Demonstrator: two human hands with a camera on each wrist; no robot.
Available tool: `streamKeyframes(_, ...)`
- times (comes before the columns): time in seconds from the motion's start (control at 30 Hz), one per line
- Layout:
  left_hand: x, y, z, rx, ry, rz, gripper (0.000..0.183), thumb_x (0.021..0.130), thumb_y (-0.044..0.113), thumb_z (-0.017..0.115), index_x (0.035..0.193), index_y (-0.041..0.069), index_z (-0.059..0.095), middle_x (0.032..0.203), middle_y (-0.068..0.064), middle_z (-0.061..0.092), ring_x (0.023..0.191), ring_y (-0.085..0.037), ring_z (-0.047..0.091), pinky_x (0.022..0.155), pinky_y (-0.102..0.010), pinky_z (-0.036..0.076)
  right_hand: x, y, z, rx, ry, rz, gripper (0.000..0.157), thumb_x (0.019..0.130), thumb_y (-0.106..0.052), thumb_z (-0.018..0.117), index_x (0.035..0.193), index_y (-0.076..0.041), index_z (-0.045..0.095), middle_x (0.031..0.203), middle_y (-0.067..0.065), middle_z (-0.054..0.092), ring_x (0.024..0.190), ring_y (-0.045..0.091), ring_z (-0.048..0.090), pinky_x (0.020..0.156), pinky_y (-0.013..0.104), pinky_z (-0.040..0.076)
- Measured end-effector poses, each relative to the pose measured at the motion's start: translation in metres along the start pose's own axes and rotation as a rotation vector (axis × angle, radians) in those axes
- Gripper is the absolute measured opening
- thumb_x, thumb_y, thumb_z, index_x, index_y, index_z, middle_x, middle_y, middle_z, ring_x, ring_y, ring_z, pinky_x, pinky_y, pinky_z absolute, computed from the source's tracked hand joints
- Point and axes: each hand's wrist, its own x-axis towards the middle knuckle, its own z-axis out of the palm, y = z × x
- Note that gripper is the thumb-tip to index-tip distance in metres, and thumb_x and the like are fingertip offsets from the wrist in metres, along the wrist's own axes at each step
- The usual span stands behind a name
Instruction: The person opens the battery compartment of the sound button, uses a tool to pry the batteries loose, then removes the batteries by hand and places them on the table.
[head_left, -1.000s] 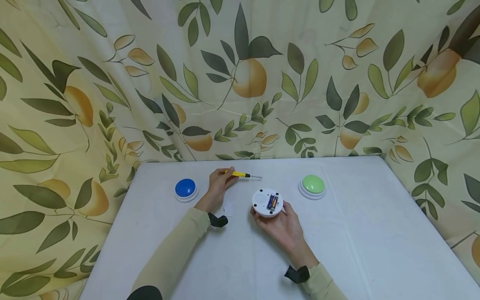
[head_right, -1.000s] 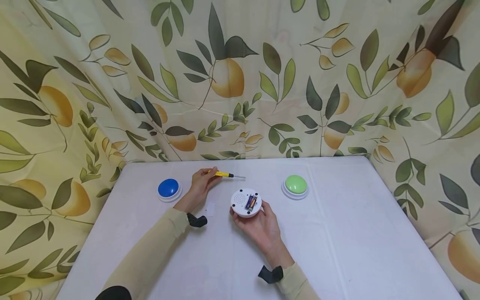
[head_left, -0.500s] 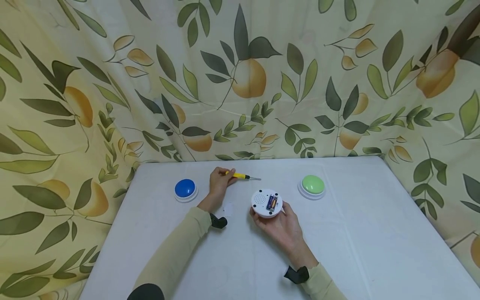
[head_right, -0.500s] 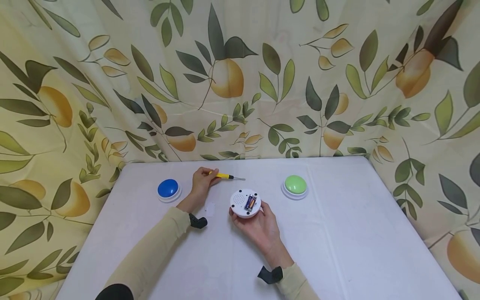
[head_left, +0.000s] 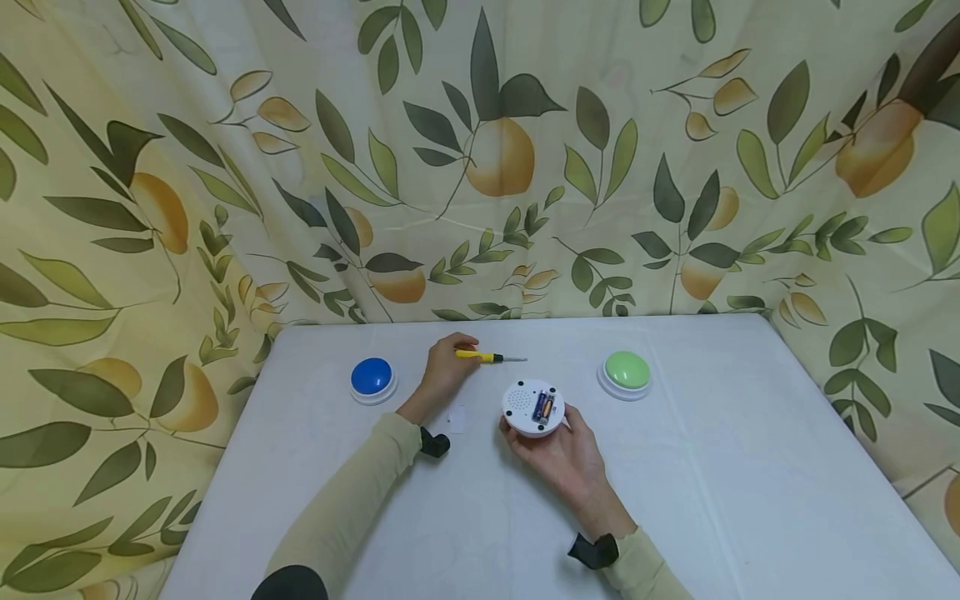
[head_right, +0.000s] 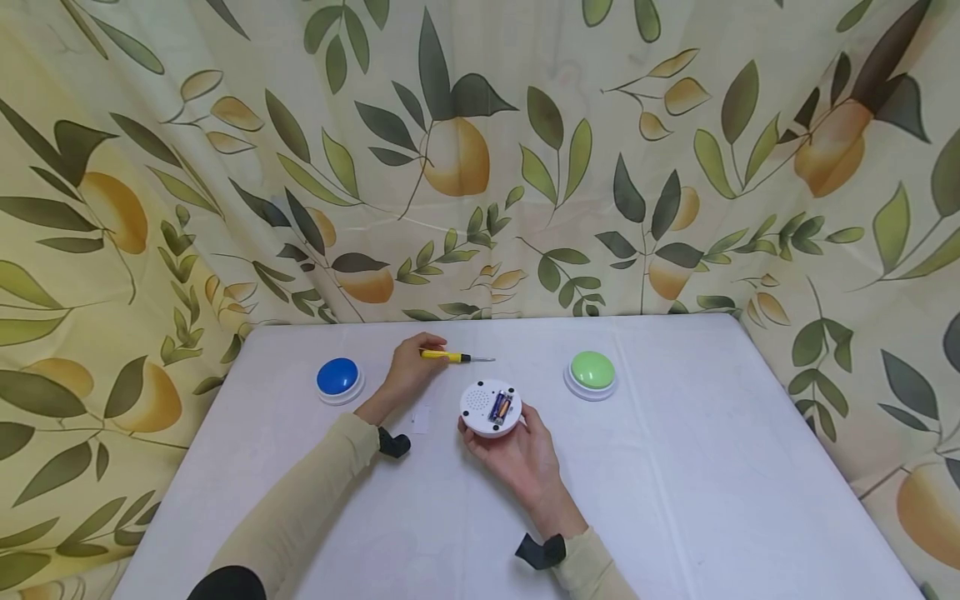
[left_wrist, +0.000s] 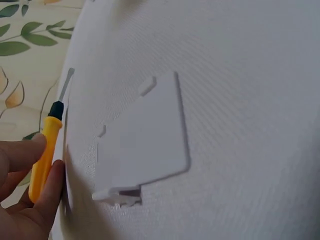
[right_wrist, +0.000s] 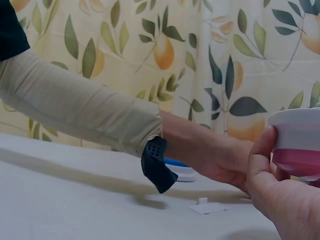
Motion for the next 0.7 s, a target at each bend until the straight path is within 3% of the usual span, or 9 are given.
streamKeyframes(0.17, -0.0011, -0.0003, -0.0002, 0.112, -0.043, 0.081, 0.029, 0.095, 0.0, 0.072, 0.123, 0.01, 0.072, 0.125, -0.008, 0.067, 0.119, -0.025, 0.062, 0.11, -0.042, 0.053, -0.0006, -0.0004, -0.0016, 0.015, -0.03, 0.01, 0.063, 0.111, -0.051, 0.032, 0.166, -0.041, 0.003, 0.161, 0.017, 0.028, 0.156, 0.028, 0.013, 0.119, 0.039, 0.039)
streamKeyframes(0.3, 0.0001, 0.0005, -0.0008, 0.223, -0.065, 0.16, 0.023, 0.098, 0.001, 0.068, 0.119, 0.01, 0.071, 0.12, -0.005, 0.064, 0.113, -0.022, 0.061, 0.107, -0.04, 0.054, -0.0012, -0.0003, -0.0015, 0.009, -0.035, 0.009, 0.063, 0.111, -0.05, 0.033, 0.166, -0.041, 0.003, 0.161, 0.017, 0.029, 0.154, 0.03, 0.017, 0.119, 0.039, 0.039)
streamKeyframes(0.47, 0.001, 0.0012, -0.0021, 0.411, -0.076, 0.258, 0.021, 0.098, 0.005, 0.069, 0.118, 0.012, 0.072, 0.118, -0.004, 0.065, 0.111, -0.021, 0.06, 0.103, -0.038, 0.054, -0.001, -0.0001, -0.0012, 0.014, -0.021, 0.007, 0.062, 0.112, -0.05, 0.031, 0.166, -0.041, 0.004, 0.161, 0.017, 0.028, 0.155, 0.029, 0.014, 0.118, 0.04, 0.04)
streamKeyframes(0.57, 0.0004, 0.0003, -0.0026, 0.512, -0.071, 0.29, 0.02, 0.098, 0.008, 0.07, 0.117, 0.014, 0.072, 0.117, -0.002, 0.067, 0.108, -0.021, 0.06, 0.098, -0.037, 0.055, -0.001, 0.0006, -0.0002, 0.016, -0.014, 0.007, 0.061, 0.112, -0.051, 0.03, 0.166, -0.041, 0.003, 0.161, 0.017, 0.027, 0.157, 0.028, 0.009, 0.119, 0.04, 0.039)
streamKeyframes(0.7, -0.0003, -0.0017, -0.0032, 0.568, -0.061, 0.308, 0.018, 0.099, 0.011, 0.07, 0.116, 0.016, 0.073, 0.115, -0.001, 0.067, 0.106, -0.019, 0.059, 0.095, -0.036, 0.056, -0.0005, 0.0015, 0.0009, 0.021, -0.008, 0.005, 0.061, 0.112, -0.052, 0.029, 0.166, -0.042, 0.003, 0.162, 0.016, 0.026, 0.159, 0.027, 0.004, 0.12, 0.04, 0.038)
